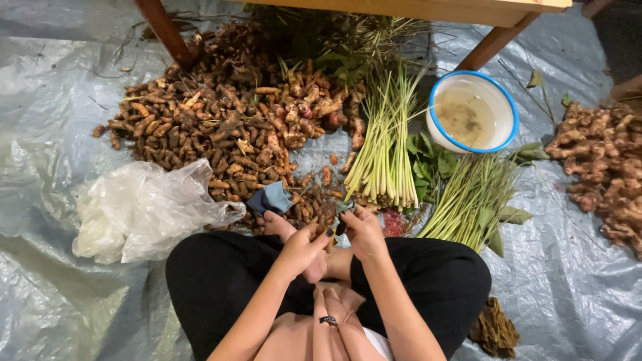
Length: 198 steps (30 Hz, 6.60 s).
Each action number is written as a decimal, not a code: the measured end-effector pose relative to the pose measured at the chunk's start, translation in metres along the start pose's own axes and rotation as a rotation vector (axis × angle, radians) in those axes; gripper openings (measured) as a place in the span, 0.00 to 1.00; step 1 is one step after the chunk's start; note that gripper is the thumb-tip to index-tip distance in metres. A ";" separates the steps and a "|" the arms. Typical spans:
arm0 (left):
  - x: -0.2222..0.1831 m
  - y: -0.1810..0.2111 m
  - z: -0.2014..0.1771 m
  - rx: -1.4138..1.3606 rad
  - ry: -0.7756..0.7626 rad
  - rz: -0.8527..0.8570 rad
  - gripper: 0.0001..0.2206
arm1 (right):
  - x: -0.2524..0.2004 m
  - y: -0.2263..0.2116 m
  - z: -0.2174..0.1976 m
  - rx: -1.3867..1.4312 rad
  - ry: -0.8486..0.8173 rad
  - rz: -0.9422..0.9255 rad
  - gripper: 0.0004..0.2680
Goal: The person sits on a plastic sheet and cleans turmeric roots and lemongrass stalks using a cloth. They wipe the turmeric roots to remove dirt and place them on a nearby wooden table. They then wipe the lemongrass stalks and place them on the table as well.
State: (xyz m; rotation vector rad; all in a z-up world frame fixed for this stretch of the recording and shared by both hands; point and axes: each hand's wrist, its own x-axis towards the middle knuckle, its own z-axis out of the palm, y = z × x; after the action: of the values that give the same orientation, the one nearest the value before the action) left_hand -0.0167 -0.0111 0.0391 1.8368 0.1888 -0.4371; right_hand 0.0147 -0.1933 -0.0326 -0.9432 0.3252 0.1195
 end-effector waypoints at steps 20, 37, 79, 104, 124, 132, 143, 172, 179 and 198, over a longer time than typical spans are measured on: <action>-0.060 0.029 -0.050 0.046 -0.337 -0.196 0.15 | 0.068 -0.112 0.015 0.185 0.294 0.183 0.08; -0.073 -0.011 -0.109 -0.006 -0.552 -0.422 0.09 | 0.149 -0.216 -0.019 0.471 0.467 -0.058 0.19; 0.149 0.073 -0.045 -0.063 -0.346 -0.157 0.22 | 0.098 -0.226 0.079 -0.860 0.471 -0.414 0.07; 0.192 0.005 -0.083 0.159 -0.170 -0.465 0.19 | 0.336 -0.386 0.122 -1.141 0.812 -0.262 0.12; 0.152 -0.056 -0.054 0.240 0.151 0.265 0.13 | 0.172 -0.277 0.074 -0.949 0.580 0.131 0.09; 0.123 -0.042 -0.048 0.181 0.260 0.435 0.08 | 0.132 -0.113 -0.059 -1.510 0.308 0.109 0.09; 0.074 -0.004 -0.030 0.125 0.275 0.495 0.07 | 0.138 -0.095 -0.070 -1.529 0.329 0.201 0.18; 0.079 -0.001 0.027 -0.224 -0.097 -0.128 0.16 | 0.004 -0.038 -0.003 -0.024 0.230 0.083 0.18; 0.072 -0.015 0.033 0.055 -0.144 -0.069 0.16 | 0.007 -0.038 0.029 0.507 0.127 0.283 0.13; 0.011 0.020 0.009 0.195 -0.001 0.054 0.14 | 0.005 -0.030 -0.005 -0.196 0.413 0.034 0.07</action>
State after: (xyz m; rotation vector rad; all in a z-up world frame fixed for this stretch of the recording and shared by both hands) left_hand -0.0014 -0.0266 0.0504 2.0279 0.0984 -0.4314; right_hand 0.0257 -0.2149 -0.0143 -1.1566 0.7207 -0.0152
